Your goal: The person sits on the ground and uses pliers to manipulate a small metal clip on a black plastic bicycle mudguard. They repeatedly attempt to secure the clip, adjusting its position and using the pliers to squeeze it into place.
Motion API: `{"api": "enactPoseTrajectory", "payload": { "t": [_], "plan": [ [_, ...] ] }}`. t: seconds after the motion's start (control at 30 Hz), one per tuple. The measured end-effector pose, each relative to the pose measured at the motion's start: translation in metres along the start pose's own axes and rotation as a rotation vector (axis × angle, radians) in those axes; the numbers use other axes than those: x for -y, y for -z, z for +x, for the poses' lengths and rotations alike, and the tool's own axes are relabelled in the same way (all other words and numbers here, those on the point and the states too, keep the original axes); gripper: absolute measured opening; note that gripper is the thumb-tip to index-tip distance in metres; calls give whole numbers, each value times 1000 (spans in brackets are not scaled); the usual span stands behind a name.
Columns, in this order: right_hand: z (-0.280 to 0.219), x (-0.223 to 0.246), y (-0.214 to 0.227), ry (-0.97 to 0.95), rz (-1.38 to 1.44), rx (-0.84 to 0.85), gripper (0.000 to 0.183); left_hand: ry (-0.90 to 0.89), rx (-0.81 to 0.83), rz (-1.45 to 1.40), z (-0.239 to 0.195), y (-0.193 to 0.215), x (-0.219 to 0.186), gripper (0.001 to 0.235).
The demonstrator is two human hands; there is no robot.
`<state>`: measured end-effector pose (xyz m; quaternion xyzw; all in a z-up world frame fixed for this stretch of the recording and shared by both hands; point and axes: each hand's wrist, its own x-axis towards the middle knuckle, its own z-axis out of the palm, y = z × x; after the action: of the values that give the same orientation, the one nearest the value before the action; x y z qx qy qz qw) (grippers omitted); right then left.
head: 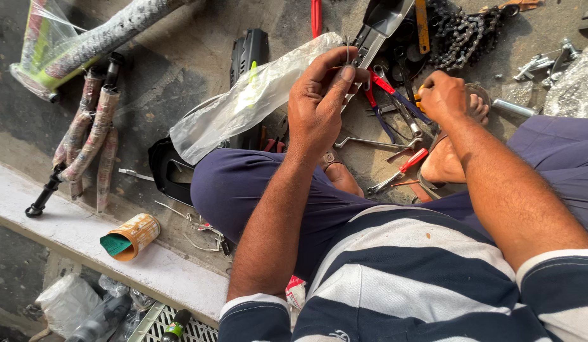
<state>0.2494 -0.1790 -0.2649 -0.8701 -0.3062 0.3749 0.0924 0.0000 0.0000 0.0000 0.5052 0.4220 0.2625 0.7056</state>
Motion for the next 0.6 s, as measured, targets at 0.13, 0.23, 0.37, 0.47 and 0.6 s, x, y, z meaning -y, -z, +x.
{"api": "enactPoseTrajectory", "payload": {
  "t": [0.13,0.23,0.37,0.47,0.6],
  "plan": [
    [-13,3,19,76,-42,-48,14,-88,16,-39,1,-2,-2,27],
    [-30,26,9,277,-68,-5,26,-104,-18,-98,1,1,-17,28],
    [-58,45,-7,481,-124,181,33,-288,-135,-203,-6,22,-43,21],
    [-63,48,-12,555,-204,273,34,-349,-274,-274,-15,35,-50,17],
    [-58,52,-1,425,-131,242,35,-384,-314,-308,-12,39,-48,15]
  ]
}}
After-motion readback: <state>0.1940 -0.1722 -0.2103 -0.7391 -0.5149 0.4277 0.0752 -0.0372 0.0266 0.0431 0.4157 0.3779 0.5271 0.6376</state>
